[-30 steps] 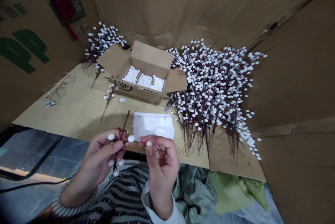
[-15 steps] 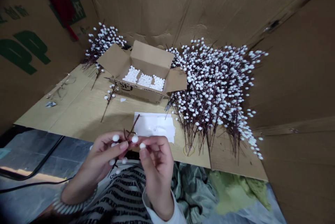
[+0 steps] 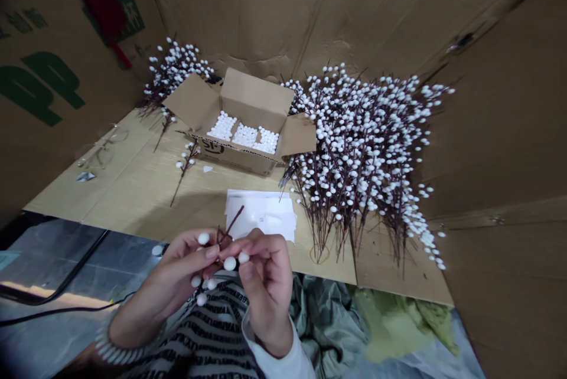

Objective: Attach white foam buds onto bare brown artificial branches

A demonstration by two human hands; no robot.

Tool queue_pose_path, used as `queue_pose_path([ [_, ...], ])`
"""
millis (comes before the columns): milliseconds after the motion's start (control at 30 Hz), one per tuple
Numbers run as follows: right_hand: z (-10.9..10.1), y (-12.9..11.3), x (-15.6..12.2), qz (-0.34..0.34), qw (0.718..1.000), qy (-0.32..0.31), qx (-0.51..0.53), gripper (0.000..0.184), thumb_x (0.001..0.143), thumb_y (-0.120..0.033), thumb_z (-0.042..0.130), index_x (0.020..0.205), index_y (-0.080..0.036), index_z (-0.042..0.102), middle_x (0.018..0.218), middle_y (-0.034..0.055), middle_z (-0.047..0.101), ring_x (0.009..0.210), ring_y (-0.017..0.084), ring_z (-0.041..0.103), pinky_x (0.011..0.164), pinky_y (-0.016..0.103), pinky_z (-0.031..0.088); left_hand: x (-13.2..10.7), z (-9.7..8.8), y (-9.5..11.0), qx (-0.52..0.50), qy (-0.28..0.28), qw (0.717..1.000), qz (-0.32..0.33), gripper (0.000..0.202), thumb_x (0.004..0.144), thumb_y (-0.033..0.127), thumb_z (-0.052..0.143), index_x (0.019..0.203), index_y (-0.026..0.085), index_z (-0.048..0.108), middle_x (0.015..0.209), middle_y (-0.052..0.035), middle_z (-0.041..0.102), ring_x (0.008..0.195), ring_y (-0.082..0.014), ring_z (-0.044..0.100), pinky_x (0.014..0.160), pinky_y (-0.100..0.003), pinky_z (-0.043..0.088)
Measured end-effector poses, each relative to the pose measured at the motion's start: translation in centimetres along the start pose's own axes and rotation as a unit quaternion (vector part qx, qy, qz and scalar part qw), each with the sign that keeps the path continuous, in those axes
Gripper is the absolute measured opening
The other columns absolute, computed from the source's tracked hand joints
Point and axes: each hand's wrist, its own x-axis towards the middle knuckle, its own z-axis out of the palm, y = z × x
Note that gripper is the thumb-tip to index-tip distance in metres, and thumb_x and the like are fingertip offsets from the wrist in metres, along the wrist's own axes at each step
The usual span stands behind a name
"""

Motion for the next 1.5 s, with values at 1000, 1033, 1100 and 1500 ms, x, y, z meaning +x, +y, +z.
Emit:
queue_pose_path([
  [1000,-0.4,0.6,-1.3,-0.014,0.985,0.145,-0.09,0.02,0.077,-0.01,0.07,0.09,-0.026,0.071,0.082,-0.0007,0.073,0.074,0.012,0.068,0.067,0.023,0.056,-0.6,0.3,-0.1,0.307,0.072,0.887,0.337,0.013,0.073,0.006,0.069,0.073,0.019,0.068,0.074,-0.0015,0.072,0.069,-0.0132,0.067,0.064,-0.021,0.055],
  [1033,-0.3,0.6,-1.3,0.001,0.986,0.147,-0.078,0.018,0.077,-0.012,0.071,0.088,-0.026,0.071,0.081,-0.0005,0.073,0.074,0.012,0.068,0.067,0.023,0.056,-0.5,0.3,-0.1,0.31,0.073,0.884,0.342,0.013,0.074,0.006,0.069,0.073,0.019,0.067,0.073,-0.0016,0.072,0.068,-0.0134,0.067,0.063,-0.022,0.055],
  [1100,0.0,0.6,-1.2,0.024,0.985,0.158,-0.058,0.013,0.075,-0.015,0.074,0.083,-0.025,0.071,0.079,-0.0002,0.073,0.073,0.012,0.068,0.066,0.023,0.056,-0.4,0.4,-0.2,0.315,0.078,0.878,0.351,0.012,0.074,0.007,0.069,0.073,0.019,0.067,0.072,-0.0019,0.071,0.067,-0.0139,0.067,0.062,-0.022,0.056],
  [1500,1.2,0.2,-0.4,0.095,0.981,0.148,0.083,0.005,0.074,-0.026,0.076,0.077,-0.025,0.072,0.073,-0.0022,0.072,0.068,0.01,0.066,0.063,0.021,0.056,-0.5,0.5,-0.1,0.382,0.11,0.812,0.428,0.014,0.07,0.005,0.07,0.075,0.018,0.069,0.073,-0.0024,0.073,0.067,-0.014,0.07,0.064,-0.022,0.058],
])
